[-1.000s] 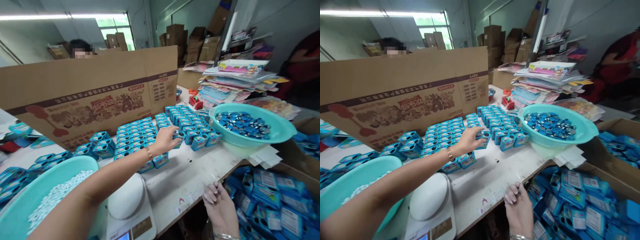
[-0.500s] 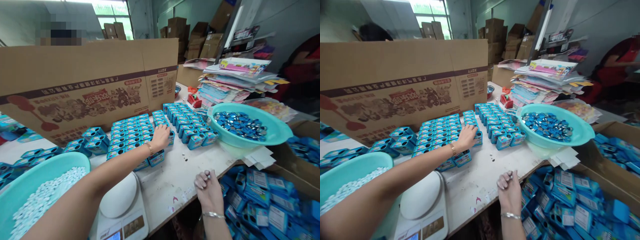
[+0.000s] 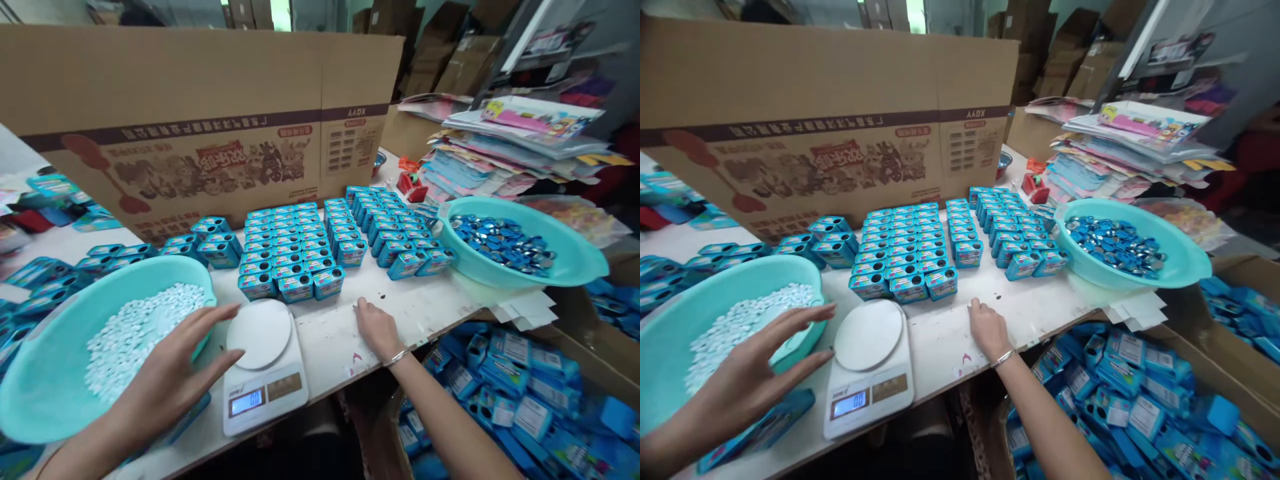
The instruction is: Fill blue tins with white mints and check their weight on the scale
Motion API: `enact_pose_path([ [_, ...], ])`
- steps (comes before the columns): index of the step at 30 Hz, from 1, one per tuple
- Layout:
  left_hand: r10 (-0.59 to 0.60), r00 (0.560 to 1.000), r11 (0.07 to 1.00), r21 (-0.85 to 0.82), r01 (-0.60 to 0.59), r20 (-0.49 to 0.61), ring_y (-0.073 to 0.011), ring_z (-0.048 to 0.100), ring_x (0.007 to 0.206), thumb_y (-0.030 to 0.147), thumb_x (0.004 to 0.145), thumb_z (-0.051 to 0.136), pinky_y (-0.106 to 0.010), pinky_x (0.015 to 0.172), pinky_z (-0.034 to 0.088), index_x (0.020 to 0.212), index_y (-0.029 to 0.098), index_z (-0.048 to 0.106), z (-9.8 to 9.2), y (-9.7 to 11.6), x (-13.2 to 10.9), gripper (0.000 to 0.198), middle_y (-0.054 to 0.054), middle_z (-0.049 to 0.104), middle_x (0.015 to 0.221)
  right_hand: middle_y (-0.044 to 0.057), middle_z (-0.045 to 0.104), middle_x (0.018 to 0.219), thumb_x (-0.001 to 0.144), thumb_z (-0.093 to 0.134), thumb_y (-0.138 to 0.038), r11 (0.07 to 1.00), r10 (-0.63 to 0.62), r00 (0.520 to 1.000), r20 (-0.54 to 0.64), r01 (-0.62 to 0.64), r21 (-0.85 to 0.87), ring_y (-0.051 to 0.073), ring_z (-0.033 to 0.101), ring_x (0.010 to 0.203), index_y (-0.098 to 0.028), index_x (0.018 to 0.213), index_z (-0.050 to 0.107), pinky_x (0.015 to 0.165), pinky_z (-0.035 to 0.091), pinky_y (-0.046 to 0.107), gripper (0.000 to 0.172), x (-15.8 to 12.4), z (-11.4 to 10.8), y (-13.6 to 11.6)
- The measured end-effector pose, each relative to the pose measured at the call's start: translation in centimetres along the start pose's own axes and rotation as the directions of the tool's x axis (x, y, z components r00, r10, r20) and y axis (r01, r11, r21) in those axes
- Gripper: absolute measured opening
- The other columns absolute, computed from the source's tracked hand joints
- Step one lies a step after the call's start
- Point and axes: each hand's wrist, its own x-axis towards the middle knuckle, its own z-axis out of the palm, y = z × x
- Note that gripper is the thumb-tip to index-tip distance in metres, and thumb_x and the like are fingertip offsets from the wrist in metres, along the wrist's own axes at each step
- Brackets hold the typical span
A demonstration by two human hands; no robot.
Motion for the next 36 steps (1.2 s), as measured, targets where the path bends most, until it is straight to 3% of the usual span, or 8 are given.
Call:
enact_pose_path([
  [5, -0.161, 0.964, 0.973, 0.132, 0.191, -0.214, -0.0263, 0.069, 0.100, 0.052, 0.089, 0.059, -0.040, 0.085, 0.060, 0.132, 0.029, 0.054, -0.1, -1.4, -10.5, 0.049, -0.006, 0.068, 0.115, 0.013, 0.069, 0.087, 0.102, 0.032, -0.022, 0.999, -0.026, 0.999, 0.039, 0.025, 0.026, 0.025, 0.069, 0.077, -0.016, 0.105, 0.052, 0.060, 0.038, 0.030, 0.021, 0.4, -0.2, 0.8],
  [8, -0.175, 0.952, 0.962, 0.161, 0.219, -0.253, -0.0259, 0.068, 0.101, 0.044, 0.092, 0.059, -0.039, 0.086, 0.059, 0.135, 0.025, 0.051, 1.2, -1.0, -13.8, 0.048, -0.009, 0.067, 0.115, 0.003, 0.060, 0.067, 0.096, 0.046, -0.022, 0.932, 0.111, 0.994, -0.017, -0.098, 0.348, 0.020, 0.060, 0.062, -0.019, 0.089, 0.053, 0.059, 0.037, 0.029, 0.010, 0.6, -0.4, 1.4],
  [13, -0.154, 0.968, 0.951, 0.236, 0.199, -0.196, -0.0285, 0.063, 0.108, 0.030, 0.092, 0.057, -0.042, 0.090, 0.055, 0.141, 0.017, 0.042, 3.7, -0.6, -14.1, 0.053, -0.014, 0.066, 0.122, -0.010, 0.033, 0.052, 0.086, 0.057, -0.038, 0.151, 0.300, 0.950, 0.084, -0.134, 0.980, 0.009, 0.030, 0.041, -0.023, 0.070, 0.042, 0.042, 0.026, 0.022, 0.026, -0.3, -1.1, -1.0],
  [17, -0.190, 0.964, 0.920, 0.309, 0.241, -0.187, -0.0312, 0.059, 0.112, 0.022, 0.089, 0.057, -0.045, 0.093, 0.051, 0.142, 0.014, 0.042, 4.9, -0.8, -13.5, 0.056, -0.015, 0.063, 0.128, -0.013, 0.029, 0.052, 0.071, 0.068, -0.023, -0.535, 0.121, 0.953, 0.279, -0.174, 0.827, 0.004, 0.023, 0.038, -0.020, 0.075, 0.047, 0.035, 0.020, 0.015, 0.022, -3.1, -1.7, -4.2],
  [19, -0.218, 0.954, 0.901, 0.332, 0.277, -0.205, -0.0317, 0.058, 0.112, 0.019, 0.088, 0.057, -0.046, 0.094, 0.050, 0.142, 0.014, 0.043, 5.2, -1.2, -13.8, 0.056, -0.015, 0.063, 0.127, -0.012, 0.035, 0.055, 0.069, 0.069, -0.016, -0.684, 0.064, 0.944, 0.324, -0.195, 0.703, 0.003, 0.031, 0.038, -0.018, 0.079, 0.050, 0.036, 0.024, 0.013, 0.022, -4.5, -1.5, -5.4],
  [28, -0.258, 0.934, 0.941, 0.157, 0.301, -0.247, -0.0241, 0.063, 0.098, 0.008, 0.089, 0.048, -0.036, 0.081, 0.056, 0.142, 0.021, 0.042, 4.3, -2.0, -14.9, 0.055, -0.009, 0.065, 0.110, -0.008, 0.043, 0.061, 0.080, 0.063, -0.020, -0.833, 0.090, 0.910, 0.404, -0.154, 0.531, 0.005, 0.041, 0.044, -0.021, 0.075, 0.043, 0.039, 0.034, 0.014, 0.021, -6.8, -0.4, -6.2],
  [32, -0.163, 0.957, 0.984, 0.029, 0.174, -0.239, -0.0250, 0.060, 0.109, 0.011, 0.089, 0.053, -0.039, 0.091, 0.054, 0.142, 0.021, 0.041, 2.1, -0.3, -9.7, 0.055, -0.011, 0.062, 0.120, -0.006, 0.045, 0.065, 0.076, 0.065, -0.018, -0.843, 0.114, 0.916, 0.385, -0.116, 0.526, 0.006, 0.045, 0.050, -0.020, 0.071, 0.041, 0.044, 0.040, 0.016, 0.025, -6.1, -1.1, -7.1],
  [36, -0.094, 0.994, 0.996, 0.001, 0.095, -0.047, -0.0267, 0.060, 0.105, 0.011, 0.085, 0.057, -0.042, 0.089, 0.053, 0.136, 0.019, 0.048, 2.9, 0.0, -2.8, 0.052, -0.010, 0.063, 0.116, -0.005, 0.047, 0.068, 0.075, 0.068, -0.023, -0.791, 0.142, 0.936, 0.321, -0.088, 0.606, 0.008, 0.050, 0.056, -0.021, 0.069, 0.041, 0.050, 0.047, 0.021, 0.027, -5.1, -1.7, -8.5],
])
